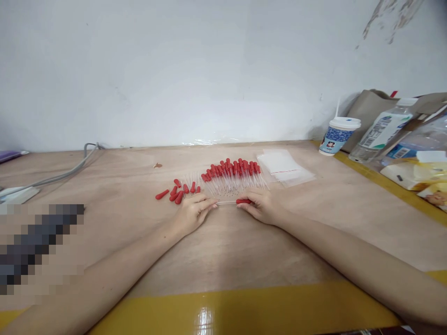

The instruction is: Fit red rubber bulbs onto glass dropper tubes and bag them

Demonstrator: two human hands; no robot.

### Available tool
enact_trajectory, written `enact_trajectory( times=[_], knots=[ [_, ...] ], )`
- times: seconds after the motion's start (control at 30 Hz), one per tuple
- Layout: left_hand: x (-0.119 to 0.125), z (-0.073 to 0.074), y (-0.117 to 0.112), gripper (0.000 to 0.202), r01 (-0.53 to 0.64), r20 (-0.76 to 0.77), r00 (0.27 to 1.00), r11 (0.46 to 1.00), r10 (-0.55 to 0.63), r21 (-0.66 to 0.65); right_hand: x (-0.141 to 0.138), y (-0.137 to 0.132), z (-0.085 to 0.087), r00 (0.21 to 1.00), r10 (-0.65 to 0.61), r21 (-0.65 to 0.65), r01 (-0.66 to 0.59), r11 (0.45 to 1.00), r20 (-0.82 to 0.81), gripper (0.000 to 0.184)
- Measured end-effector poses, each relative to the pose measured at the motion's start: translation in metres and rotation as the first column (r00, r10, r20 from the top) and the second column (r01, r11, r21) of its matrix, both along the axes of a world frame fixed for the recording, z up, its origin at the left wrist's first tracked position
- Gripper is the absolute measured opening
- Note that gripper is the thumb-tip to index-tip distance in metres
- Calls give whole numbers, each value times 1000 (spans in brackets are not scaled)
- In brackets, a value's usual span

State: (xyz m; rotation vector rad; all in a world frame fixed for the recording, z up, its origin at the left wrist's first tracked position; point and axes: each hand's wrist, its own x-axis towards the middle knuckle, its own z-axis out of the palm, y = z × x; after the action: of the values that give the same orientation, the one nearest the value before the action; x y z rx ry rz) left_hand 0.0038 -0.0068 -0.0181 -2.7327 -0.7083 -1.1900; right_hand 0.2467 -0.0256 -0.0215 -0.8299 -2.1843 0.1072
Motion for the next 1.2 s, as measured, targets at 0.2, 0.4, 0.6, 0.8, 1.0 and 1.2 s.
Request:
enact_trajectory(
  times=[0.2, 0.4, 0.6, 0.8, 1.0, 1.2],
  knots=[
    [0, 2, -2, 20, 20, 4, 1000, 1000, -20, -12, -2, -3, 1, 999, -4, 34, 2, 999, 42, 16],
    [1, -1, -1, 19, 21, 29, 999, 1000, -21, -6, -7, -2, 1, 999, 8, 64, -11, 998, 42, 16],
    [0, 1, -1, 18, 35, 14, 999, 998, -35, -52, -9, -1, 2, 998, 16, 99, -21, 995, 59, 15],
    [3, 5, -4, 18, -15, 5, 1000, 999, 15, -53, -11, 0, 8, 999, 14, 70, -17, 997, 43, 12],
    [-5, 18, -5, 17, -169, 189, 967, 985, 169, -14, -1, 5, 9, 979, -172, 86, 181, 980, -105, 28],
    [-7, 39, 19, 8, -268, 168, 957, 940, 236, 210, 13, 15, 1, 955, -265, 82, 277, 957, -130, 15]
  ],
)
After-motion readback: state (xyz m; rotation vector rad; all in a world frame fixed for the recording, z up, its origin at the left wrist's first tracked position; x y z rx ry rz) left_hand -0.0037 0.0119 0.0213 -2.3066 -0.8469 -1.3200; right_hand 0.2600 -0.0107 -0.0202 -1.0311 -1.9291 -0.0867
